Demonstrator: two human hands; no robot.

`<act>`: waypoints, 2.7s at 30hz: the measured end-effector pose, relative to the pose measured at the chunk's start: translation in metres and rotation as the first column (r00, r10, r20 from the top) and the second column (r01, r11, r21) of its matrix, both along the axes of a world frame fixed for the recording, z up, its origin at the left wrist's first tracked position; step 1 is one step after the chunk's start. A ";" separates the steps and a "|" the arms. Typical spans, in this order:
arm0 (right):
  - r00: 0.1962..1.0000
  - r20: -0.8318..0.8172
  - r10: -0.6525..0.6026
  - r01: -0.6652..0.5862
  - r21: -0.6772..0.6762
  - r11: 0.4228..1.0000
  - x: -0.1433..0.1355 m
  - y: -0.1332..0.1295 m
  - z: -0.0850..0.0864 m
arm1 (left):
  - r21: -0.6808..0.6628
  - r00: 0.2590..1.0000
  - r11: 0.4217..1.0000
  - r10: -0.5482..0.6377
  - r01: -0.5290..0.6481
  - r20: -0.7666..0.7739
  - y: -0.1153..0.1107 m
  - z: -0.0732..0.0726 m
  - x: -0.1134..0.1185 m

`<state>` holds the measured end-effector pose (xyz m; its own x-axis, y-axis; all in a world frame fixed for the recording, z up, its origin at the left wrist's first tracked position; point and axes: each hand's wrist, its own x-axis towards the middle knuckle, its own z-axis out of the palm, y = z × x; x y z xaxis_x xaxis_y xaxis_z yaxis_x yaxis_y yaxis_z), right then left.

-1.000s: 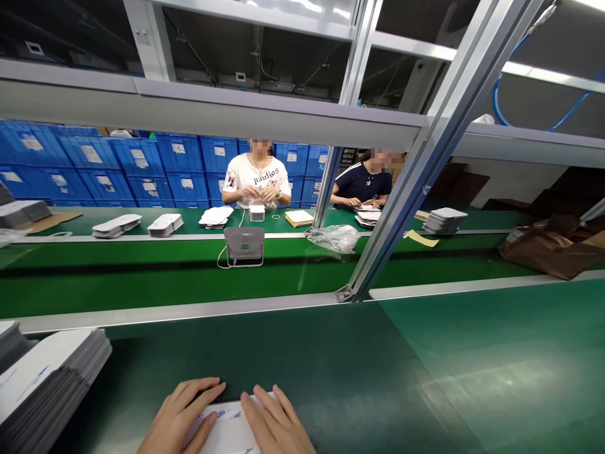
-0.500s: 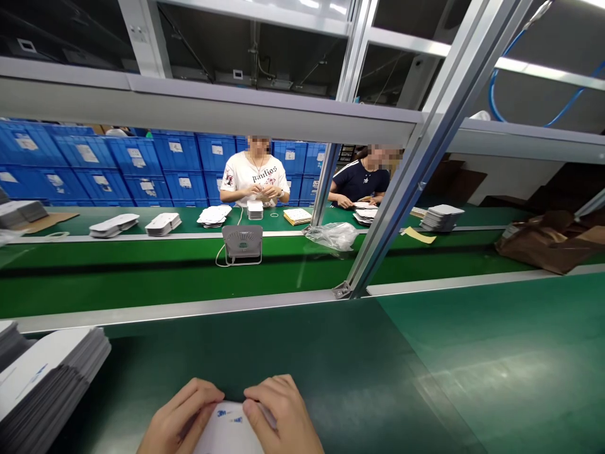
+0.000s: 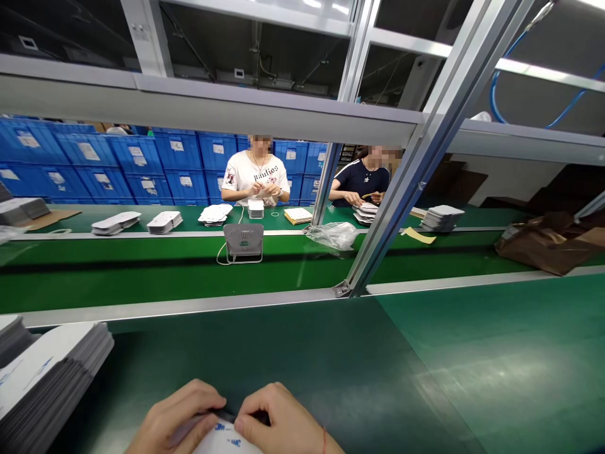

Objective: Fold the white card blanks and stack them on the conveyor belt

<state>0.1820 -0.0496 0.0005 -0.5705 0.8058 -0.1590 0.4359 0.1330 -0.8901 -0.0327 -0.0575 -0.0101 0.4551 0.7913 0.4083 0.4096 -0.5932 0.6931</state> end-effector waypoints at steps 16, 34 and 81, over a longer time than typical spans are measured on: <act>0.958 0.232 -0.165 -0.025 0.646 0.763 -0.007 -0.008 -0.010 | -0.436 0.953 0.848 0.282 -0.301 -0.110 0.018 -0.004 -0.002; 0.987 0.155 -0.051 -0.123 0.914 0.388 -0.015 -0.006 -0.046 | -0.521 0.976 0.826 0.170 -0.215 -0.133 0.035 -0.026 -0.020; 0.909 0.401 0.112 -0.331 0.534 0.778 -0.027 0.021 -0.019 | -0.426 0.910 0.898 -0.082 -0.109 -0.406 0.013 -0.001 -0.007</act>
<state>0.1552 -0.0288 -0.0186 -0.7456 0.6612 0.0831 0.5768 0.7027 -0.4165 -0.0400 -0.0449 -0.0116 0.4911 0.8497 -0.1918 0.7145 -0.2669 0.6467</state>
